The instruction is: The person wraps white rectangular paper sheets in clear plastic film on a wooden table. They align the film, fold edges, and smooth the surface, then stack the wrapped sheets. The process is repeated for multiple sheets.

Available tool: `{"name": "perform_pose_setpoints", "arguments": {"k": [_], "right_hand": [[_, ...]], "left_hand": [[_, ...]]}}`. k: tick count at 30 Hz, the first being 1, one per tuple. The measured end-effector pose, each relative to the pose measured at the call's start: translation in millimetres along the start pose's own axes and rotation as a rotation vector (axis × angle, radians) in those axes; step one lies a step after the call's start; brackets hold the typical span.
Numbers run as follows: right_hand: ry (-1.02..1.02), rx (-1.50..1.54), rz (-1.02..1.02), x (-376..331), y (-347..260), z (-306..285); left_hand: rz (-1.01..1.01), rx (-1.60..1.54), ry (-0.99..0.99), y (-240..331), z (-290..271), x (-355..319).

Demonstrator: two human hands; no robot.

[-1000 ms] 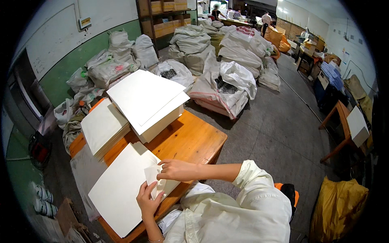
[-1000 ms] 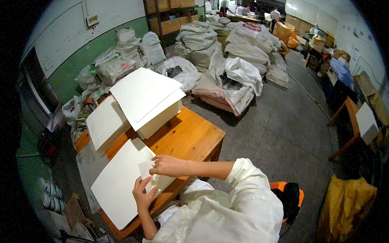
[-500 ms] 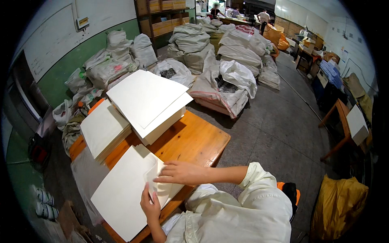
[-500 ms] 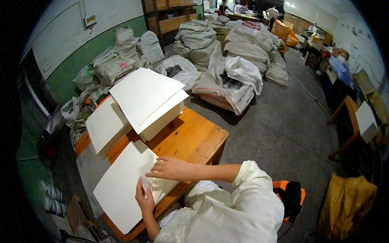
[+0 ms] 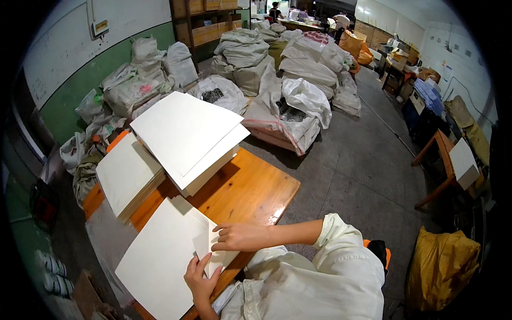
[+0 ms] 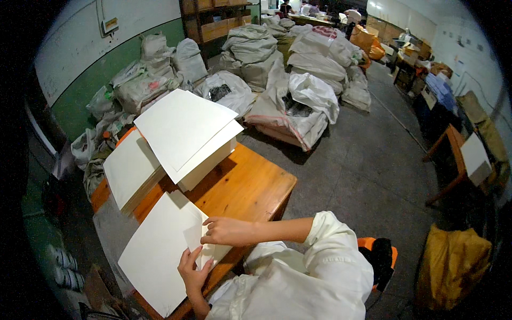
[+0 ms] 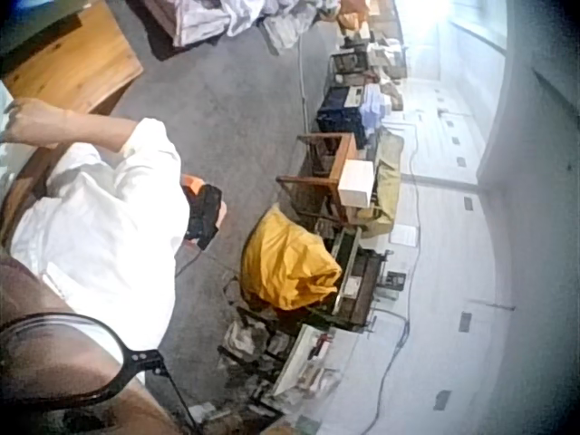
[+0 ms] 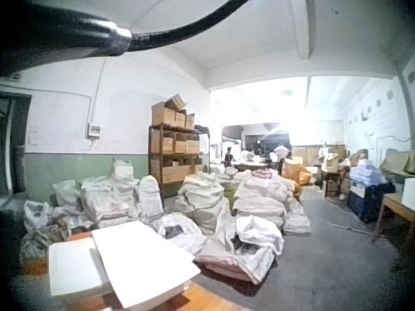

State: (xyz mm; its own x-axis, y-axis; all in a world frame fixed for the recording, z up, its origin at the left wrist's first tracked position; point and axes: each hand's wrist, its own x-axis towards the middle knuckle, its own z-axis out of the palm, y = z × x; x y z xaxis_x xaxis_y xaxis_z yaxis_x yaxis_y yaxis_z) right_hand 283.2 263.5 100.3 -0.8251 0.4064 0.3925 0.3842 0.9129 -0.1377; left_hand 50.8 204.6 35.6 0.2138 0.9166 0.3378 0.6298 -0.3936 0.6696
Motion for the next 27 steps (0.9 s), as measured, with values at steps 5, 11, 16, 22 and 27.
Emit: {"name": "perform_pose_setpoints", "arguments": {"k": [5,11,16,22,27], "right_hand": [[-0.075,0.027,0.026,0.8,1.4,-3.4],[0.048,-0.009,0.037,2.7,-2.3,-12.5],[0.007,0.022,0.013,-4.3,-5.3,-15.5],[0.11,-0.031,0.046,-10.6,-7.0,-14.1],[-0.095,0.025,0.004,-16.7,-0.4,-2.9]], "left_hand": [[0.017,0.007,-0.009,3.6,-3.2,1.5],[0.149,0.067,0.112,0.3,5.8,0.4],[0.073,0.049,0.224,2.7,3.4,-1.0],[-0.028,0.005,0.375,1.0,2.3,-5.3],[-0.113,-0.163,0.641,-12.0,18.5,-10.2]]}}
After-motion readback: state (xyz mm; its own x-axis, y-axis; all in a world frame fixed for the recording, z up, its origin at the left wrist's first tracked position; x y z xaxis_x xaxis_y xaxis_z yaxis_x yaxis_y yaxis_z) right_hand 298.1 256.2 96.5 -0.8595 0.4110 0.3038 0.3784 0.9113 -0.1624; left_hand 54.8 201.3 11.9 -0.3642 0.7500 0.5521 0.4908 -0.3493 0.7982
